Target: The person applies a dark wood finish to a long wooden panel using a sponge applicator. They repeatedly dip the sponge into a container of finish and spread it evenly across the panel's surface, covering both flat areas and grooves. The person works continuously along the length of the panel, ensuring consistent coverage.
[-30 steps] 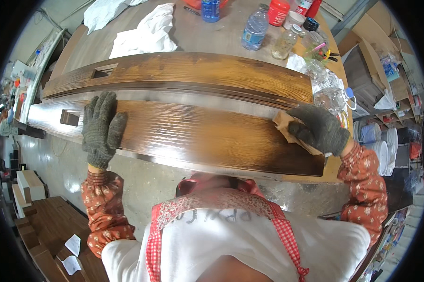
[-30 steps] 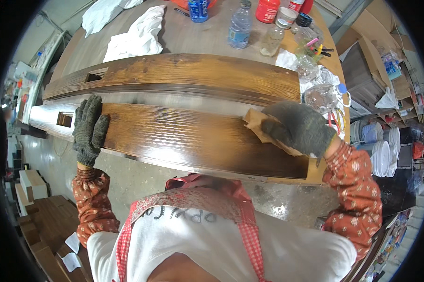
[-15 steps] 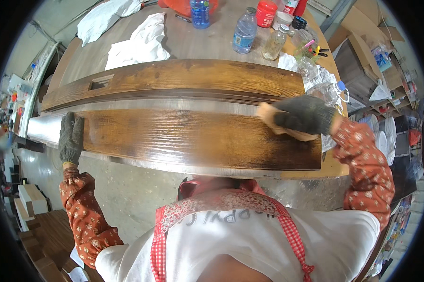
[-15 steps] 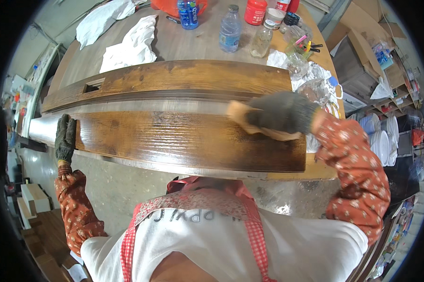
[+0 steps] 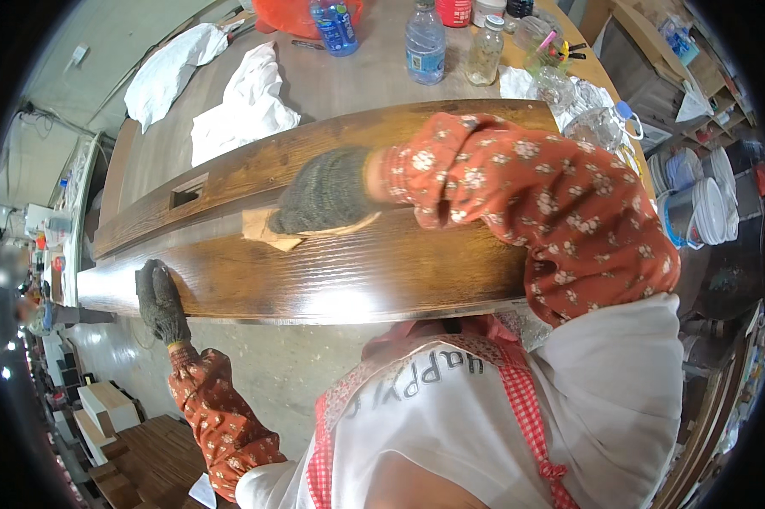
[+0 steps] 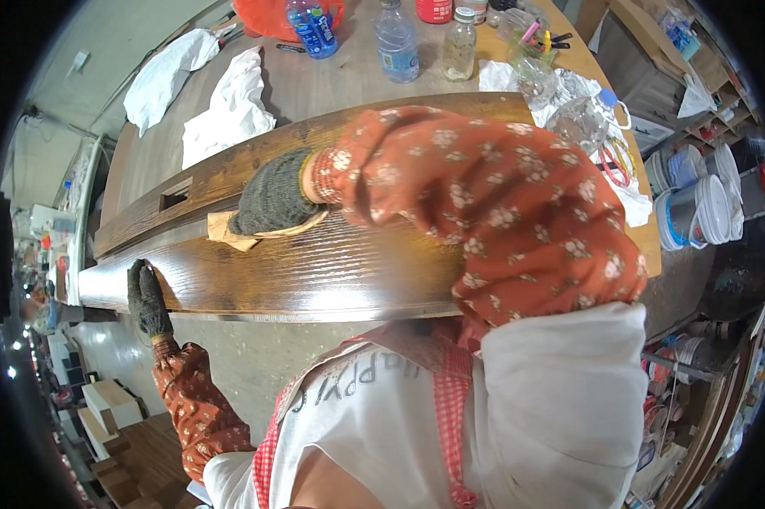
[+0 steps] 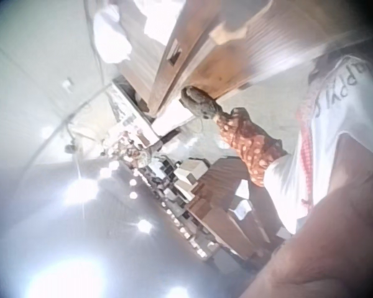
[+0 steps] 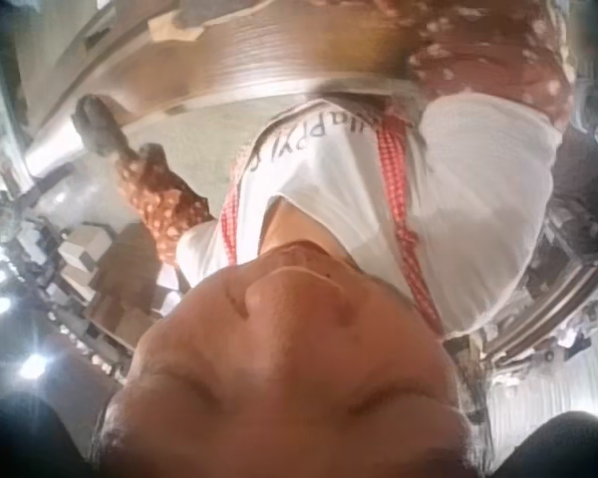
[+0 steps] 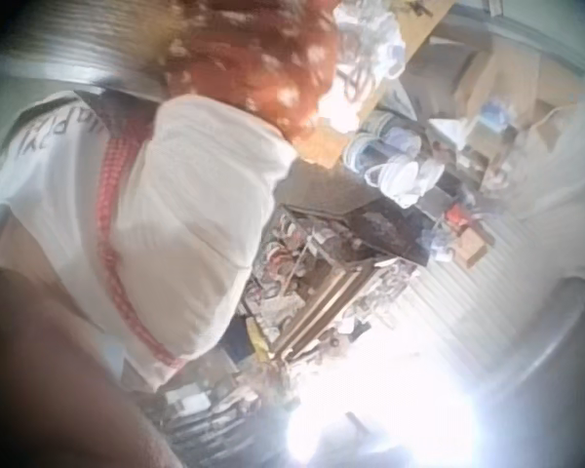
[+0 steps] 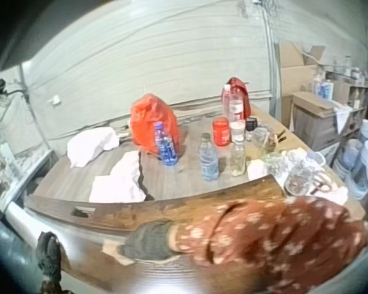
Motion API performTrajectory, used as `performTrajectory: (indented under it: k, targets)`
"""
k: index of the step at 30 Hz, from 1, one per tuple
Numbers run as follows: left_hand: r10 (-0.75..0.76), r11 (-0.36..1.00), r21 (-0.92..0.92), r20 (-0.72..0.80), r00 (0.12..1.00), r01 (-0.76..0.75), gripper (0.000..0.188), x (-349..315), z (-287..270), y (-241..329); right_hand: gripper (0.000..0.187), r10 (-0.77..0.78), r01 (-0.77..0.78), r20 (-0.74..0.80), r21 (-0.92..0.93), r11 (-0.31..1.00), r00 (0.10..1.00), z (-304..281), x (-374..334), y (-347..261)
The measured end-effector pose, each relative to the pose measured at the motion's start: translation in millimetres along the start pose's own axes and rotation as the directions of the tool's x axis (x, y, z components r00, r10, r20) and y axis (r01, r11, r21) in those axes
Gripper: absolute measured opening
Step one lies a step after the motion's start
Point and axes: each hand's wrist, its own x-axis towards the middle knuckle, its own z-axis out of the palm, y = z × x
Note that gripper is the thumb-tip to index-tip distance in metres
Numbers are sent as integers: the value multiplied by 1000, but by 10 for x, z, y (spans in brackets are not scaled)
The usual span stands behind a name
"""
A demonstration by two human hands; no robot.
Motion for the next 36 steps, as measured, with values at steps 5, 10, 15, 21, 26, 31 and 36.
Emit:
performTrajectory:
  k: [5, 10, 15, 21, 26, 31, 36]
  targets:
    - [-109, 994, 24, -57, 992, 110, 24, -113, -74, -66, 44, 131, -133, 55, 32, 991, 990, -266, -844, -80]
    - [-135, 991, -39, -89, 987, 132, 28, -120, -66, -130, 34, 458, -458, 46, 188, 869, 888, -537, -2394, 8]
    - [-248, 954, -201, -98, 964, 224, 29, -92, -14, -191, 31, 566, -560, -71, -290, 776, 821, -554, -2767, -42]
    - [-191, 980, -99, -194, 962, 174, 33, -130, -83, -444, 27, 446, -409, 84, -275, 870, 891, -548, -1599, -270]
    - [-199, 955, -268, -271, 942, 125, 26, -89, 64, -186, 26, -195, 184, -15, -262, 947, 981, -176, -530, -127]
    - [-134, 986, -135, -309, 941, 96, 23, -189, 6, -88, 22, -229, 277, 205, -248, 928, 951, -51, 702, -297]
    - [-33, 999, 14, -369, 929, 40, 21, -141, 36, 282, 30, -303, 323, 111, -332, 886, 946, 80, 1878, -599]
